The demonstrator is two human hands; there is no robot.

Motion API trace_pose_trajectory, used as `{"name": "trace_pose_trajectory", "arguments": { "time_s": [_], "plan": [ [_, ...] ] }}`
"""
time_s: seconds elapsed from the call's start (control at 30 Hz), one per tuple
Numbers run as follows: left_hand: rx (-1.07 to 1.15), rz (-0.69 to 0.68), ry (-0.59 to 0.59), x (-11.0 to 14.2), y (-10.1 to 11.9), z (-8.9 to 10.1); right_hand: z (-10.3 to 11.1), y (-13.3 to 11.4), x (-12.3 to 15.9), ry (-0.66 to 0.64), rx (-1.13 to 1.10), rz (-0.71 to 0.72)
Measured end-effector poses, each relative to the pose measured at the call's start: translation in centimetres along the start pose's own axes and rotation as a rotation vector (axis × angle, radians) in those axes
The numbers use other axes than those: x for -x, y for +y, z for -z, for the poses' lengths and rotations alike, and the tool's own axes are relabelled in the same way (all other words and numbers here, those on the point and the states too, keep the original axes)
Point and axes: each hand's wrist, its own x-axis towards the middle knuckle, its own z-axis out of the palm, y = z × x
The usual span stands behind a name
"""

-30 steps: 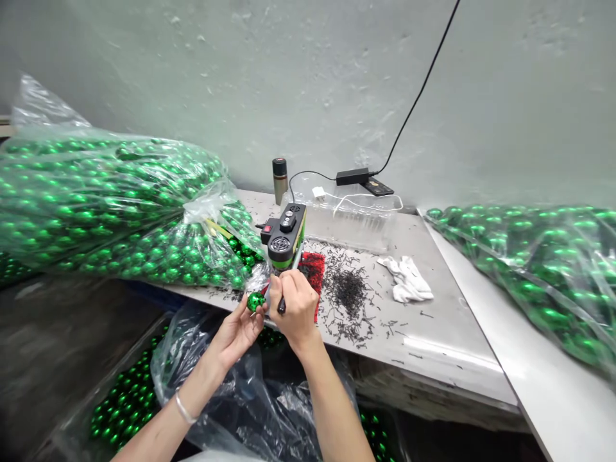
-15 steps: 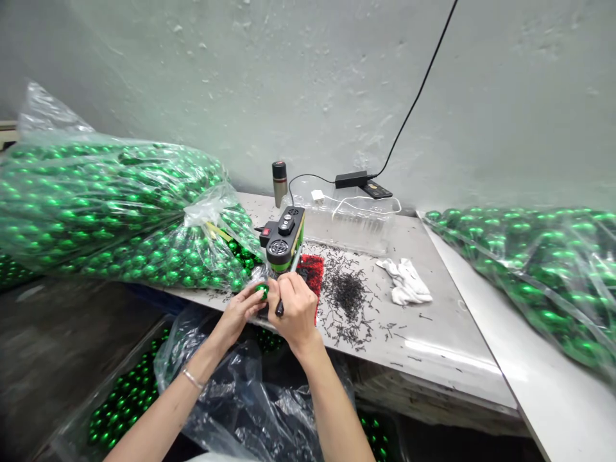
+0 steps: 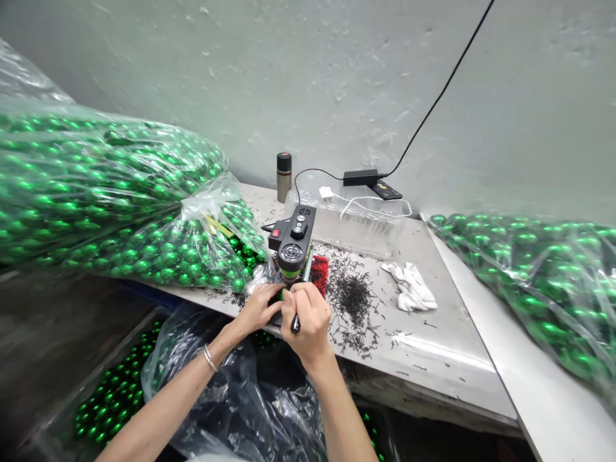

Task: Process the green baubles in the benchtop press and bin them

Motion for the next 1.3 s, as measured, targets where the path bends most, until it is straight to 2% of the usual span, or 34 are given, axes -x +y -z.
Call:
{"name": "trace_pose_trajectory", "arguments": {
  "time_s": [0.23, 0.43, 0.63, 0.8, 1.03, 1.3],
  "plan": [
    [0.103, -0.038, -0.088, -0.4, 0.3, 0.4, 0.4, -0.2, 0.2, -0.032, -0.003, -0.034],
    [0.138, 0.023, -0.191, -1.4, 0.2, 0.9, 0.6, -0.4, 0.2, -0.048, 0.028, -0.066],
    [0.197, -0.005, -0.151, -1.1, 0.0, 0.0, 0.4, -0.5, 0.5, -0.021, 0.029, -0.078],
    [0.156, -0.033, -0.201, -1.5, -0.1, 0.1, 0.3, -0.7, 0.6, -0.012, 0.033, -0.119],
    [0.112, -0.001, -0.121, -1.5, -0.8, -0.7, 0.4, -0.6, 0.8, -0.038, 0.030, -0.104],
    [0.171, -0.016, -0.125, -1.4, -1.4, -0.7, 0.0, -0.6, 1.9, -0.019, 0.040, -0.134]
  ]
}}
